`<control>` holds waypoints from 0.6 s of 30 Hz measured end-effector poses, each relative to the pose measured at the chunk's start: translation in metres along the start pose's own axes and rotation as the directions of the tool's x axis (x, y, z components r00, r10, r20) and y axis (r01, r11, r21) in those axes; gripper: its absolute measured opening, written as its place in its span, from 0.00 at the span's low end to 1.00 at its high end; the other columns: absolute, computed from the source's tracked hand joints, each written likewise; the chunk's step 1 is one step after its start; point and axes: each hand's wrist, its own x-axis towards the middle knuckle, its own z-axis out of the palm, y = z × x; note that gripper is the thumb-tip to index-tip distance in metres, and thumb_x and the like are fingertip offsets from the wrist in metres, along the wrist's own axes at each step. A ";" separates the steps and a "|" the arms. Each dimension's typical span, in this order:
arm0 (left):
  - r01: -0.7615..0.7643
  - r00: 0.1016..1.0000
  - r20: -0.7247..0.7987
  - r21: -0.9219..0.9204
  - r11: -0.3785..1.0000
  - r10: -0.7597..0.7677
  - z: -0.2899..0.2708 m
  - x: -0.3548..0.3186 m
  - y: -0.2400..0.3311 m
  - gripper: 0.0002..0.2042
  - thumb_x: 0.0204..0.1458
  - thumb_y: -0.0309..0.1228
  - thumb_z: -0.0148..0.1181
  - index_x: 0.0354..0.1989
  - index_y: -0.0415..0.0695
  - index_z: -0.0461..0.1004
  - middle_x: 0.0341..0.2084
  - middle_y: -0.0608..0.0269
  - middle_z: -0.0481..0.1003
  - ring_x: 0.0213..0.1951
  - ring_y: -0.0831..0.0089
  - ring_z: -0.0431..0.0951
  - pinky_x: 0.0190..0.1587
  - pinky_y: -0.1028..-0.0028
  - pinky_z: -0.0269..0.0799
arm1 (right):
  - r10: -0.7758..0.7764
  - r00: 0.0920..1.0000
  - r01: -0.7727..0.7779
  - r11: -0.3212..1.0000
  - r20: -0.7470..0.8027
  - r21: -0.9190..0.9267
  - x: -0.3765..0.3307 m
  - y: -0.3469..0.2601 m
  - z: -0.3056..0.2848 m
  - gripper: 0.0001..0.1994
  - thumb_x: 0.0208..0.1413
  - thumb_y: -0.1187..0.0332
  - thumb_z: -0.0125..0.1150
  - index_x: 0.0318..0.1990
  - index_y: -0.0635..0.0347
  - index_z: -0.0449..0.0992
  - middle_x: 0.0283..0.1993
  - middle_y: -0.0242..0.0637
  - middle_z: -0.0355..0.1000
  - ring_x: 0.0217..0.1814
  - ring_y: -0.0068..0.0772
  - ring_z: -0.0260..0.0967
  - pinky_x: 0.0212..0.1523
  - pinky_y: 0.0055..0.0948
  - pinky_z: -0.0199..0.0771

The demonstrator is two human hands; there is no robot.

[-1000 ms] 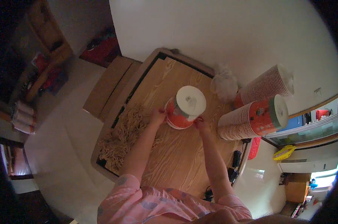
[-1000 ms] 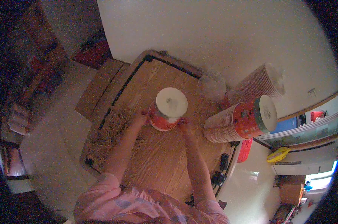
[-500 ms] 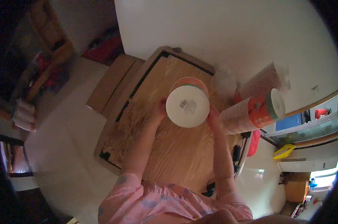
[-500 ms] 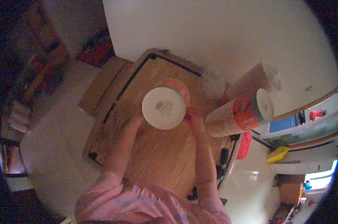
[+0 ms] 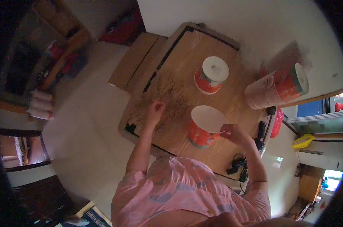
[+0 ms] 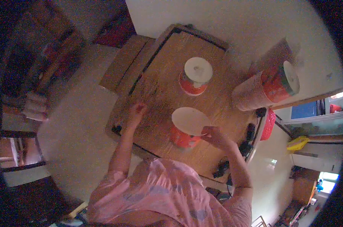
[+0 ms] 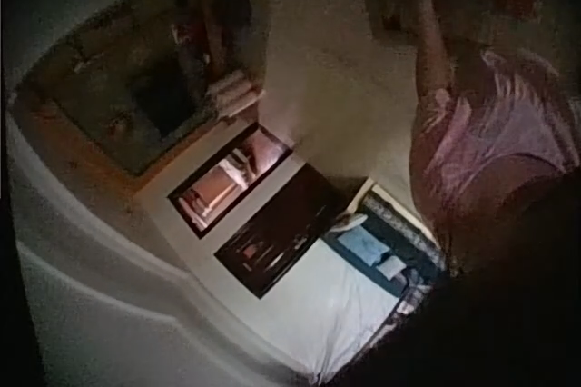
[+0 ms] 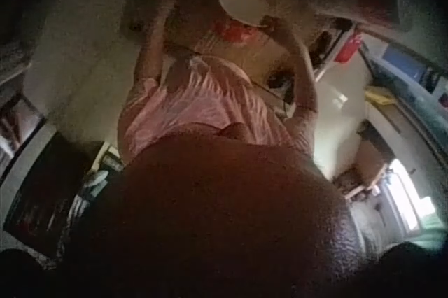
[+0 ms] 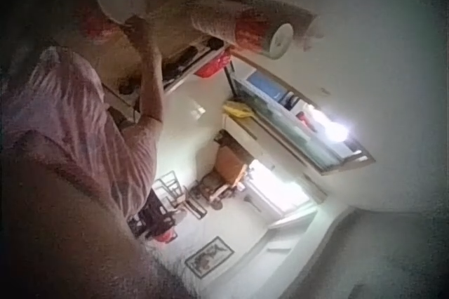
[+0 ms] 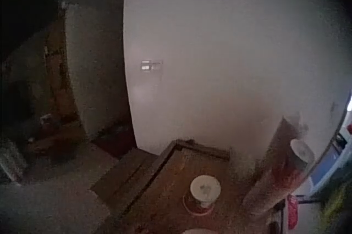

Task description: Place shredded material into paper bowls and stack them.

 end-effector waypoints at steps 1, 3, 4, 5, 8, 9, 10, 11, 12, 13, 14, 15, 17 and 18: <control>0.025 0.999 -0.020 0.015 1.000 -0.025 -0.007 -0.008 -0.003 0.04 0.47 0.26 0.52 0.30 0.41 0.70 0.21 0.66 0.71 0.24 0.81 0.70 0.23 0.80 0.64 | 0.000 1.000 0.003 0.989 -0.019 0.146 -0.003 -0.002 0.006 0.09 0.42 0.69 0.58 0.32 0.62 0.70 0.32 0.40 0.70 0.31 0.35 0.69 0.34 0.29 0.69; -0.051 0.997 -0.048 0.137 0.989 0.058 -0.016 -0.023 -0.008 0.04 0.46 0.26 0.52 0.29 0.41 0.71 0.20 0.66 0.71 0.23 0.81 0.70 0.23 0.79 0.64 | 0.016 1.000 -0.016 1.000 -0.005 0.002 -0.012 -0.009 0.012 0.11 0.42 0.69 0.59 0.35 0.63 0.69 0.34 0.41 0.70 0.35 0.36 0.69 0.36 0.29 0.68; -0.127 0.987 -0.064 0.250 0.960 0.147 -0.018 -0.030 -0.008 0.03 0.46 0.26 0.52 0.28 0.41 0.71 0.19 0.65 0.71 0.23 0.80 0.70 0.23 0.78 0.64 | 0.034 0.999 -0.033 0.988 0.003 -0.151 -0.017 -0.013 0.014 0.14 0.42 0.69 0.59 0.37 0.64 0.69 0.36 0.43 0.69 0.38 0.37 0.68 0.39 0.29 0.68; -0.126 0.988 -0.059 0.252 0.959 0.145 -0.020 -0.035 -0.008 0.03 0.46 0.26 0.52 0.28 0.41 0.71 0.19 0.65 0.71 0.23 0.80 0.70 0.23 0.78 0.64 | 0.037 0.999 -0.036 0.989 0.002 -0.146 -0.020 -0.013 0.019 0.14 0.42 0.69 0.59 0.37 0.64 0.69 0.36 0.43 0.69 0.38 0.37 0.68 0.39 0.29 0.68; -0.102 0.986 -0.107 0.195 0.976 0.125 -0.021 -0.046 -0.012 0.05 0.45 0.27 0.54 0.29 0.40 0.71 0.20 0.64 0.72 0.22 0.77 0.71 0.25 0.76 0.65 | 0.106 0.990 -0.064 0.931 0.097 -0.360 -0.027 -0.001 0.033 0.19 0.39 0.62 0.61 0.39 0.62 0.67 0.36 0.44 0.68 0.38 0.44 0.66 0.40 0.35 0.68; -0.126 0.976 -0.150 0.204 0.971 0.158 -0.020 -0.047 -0.022 0.05 0.44 0.28 0.55 0.29 0.40 0.71 0.20 0.63 0.72 0.23 0.75 0.71 0.26 0.75 0.66 | 0.018 0.997 0.011 0.922 0.073 -0.387 -0.030 0.010 0.041 0.20 0.39 0.62 0.61 0.40 0.63 0.66 0.37 0.44 0.67 0.40 0.45 0.66 0.42 0.35 0.66; -0.148 0.963 -0.189 0.215 0.965 0.190 -0.018 -0.049 -0.019 0.06 0.44 0.29 0.56 0.29 0.40 0.71 0.20 0.62 0.72 0.23 0.73 0.72 0.27 0.74 0.66 | -0.067 0.996 0.082 0.907 0.050 -0.414 -0.031 0.012 0.045 0.21 0.39 0.61 0.61 0.40 0.64 0.66 0.39 0.45 0.67 0.41 0.46 0.65 0.44 0.36 0.65; -0.150 0.964 -0.187 0.213 0.965 0.191 -0.014 -0.051 -0.016 0.06 0.44 0.29 0.56 0.29 0.40 0.71 0.20 0.62 0.72 0.23 0.73 0.72 0.27 0.74 0.66 | -0.066 0.997 0.080 0.906 0.048 -0.415 -0.033 0.013 0.046 0.21 0.39 0.61 0.61 0.40 0.64 0.66 0.39 0.45 0.67 0.41 0.46 0.65 0.44 0.36 0.65; -0.146 0.962 -0.181 0.291 0.946 0.205 -0.008 -0.053 -0.013 0.07 0.43 0.29 0.56 0.29 0.40 0.71 0.21 0.61 0.72 0.25 0.71 0.73 0.27 0.74 0.67 | -0.081 0.996 0.091 0.903 0.041 -0.420 -0.036 0.013 0.046 0.22 0.39 0.61 0.60 0.41 0.65 0.65 0.41 0.45 0.66 0.44 0.46 0.64 0.45 0.36 0.64; -0.143 0.960 -0.175 0.367 0.919 0.219 -0.006 -0.054 -0.006 0.07 0.43 0.30 0.56 0.29 0.41 0.71 0.21 0.60 0.72 0.26 0.69 0.73 0.28 0.73 0.67 | -0.098 0.995 0.103 0.899 0.034 -0.426 -0.038 0.011 0.046 0.22 0.40 0.61 0.60 0.42 0.65 0.65 0.43 0.46 0.65 0.46 0.46 0.63 0.47 0.35 0.62; -0.147 0.959 -0.175 0.366 0.919 0.223 -0.006 -0.054 -0.006 0.07 0.43 0.30 0.56 0.29 0.41 0.71 0.21 0.60 0.72 0.26 0.69 0.73 0.28 0.73 0.67 | -0.100 0.995 0.103 0.898 0.031 -0.428 -0.038 0.012 0.047 0.22 0.40 0.61 0.60 0.42 0.65 0.65 0.43 0.46 0.65 0.46 0.46 0.63 0.47 0.35 0.62; -0.123 0.972 -0.124 0.458 0.880 0.201 -0.005 -0.052 -0.007 0.07 0.42 0.30 0.56 0.29 0.41 0.71 0.22 0.60 0.72 0.27 0.66 0.73 0.29 0.71 0.67 | -0.075 0.994 0.101 0.888 0.076 -0.449 -0.038 0.013 0.047 0.24 0.40 0.61 0.60 0.44 0.66 0.64 0.44 0.46 0.65 0.47 0.45 0.62 0.49 0.35 0.61; -0.109 0.981 -0.075 0.545 0.831 0.177 -0.003 -0.053 -0.007 0.06 0.42 0.29 0.55 0.29 0.42 0.72 0.23 0.60 0.73 0.28 0.64 0.73 0.29 0.70 0.68 | -0.049 0.992 0.098 0.875 0.116 -0.473 -0.038 0.007 0.044 0.25 0.41 0.61 0.59 0.46 0.66 0.63 0.46 0.46 0.64 0.49 0.44 0.61 0.50 0.34 0.60; -0.152 0.967 -0.084 0.567 0.809 0.240 -0.001 -0.056 -0.007 0.05 0.42 0.29 0.55 0.28 0.42 0.72 0.24 0.59 0.72 0.28 0.63 0.73 0.30 0.69 0.68 | -0.047 0.992 0.095 0.886 0.116 -0.454 -0.041 0.003 0.042 0.26 0.41 0.60 0.59 0.47 0.65 0.62 0.47 0.46 0.64 0.49 0.44 0.61 0.50 0.34 0.61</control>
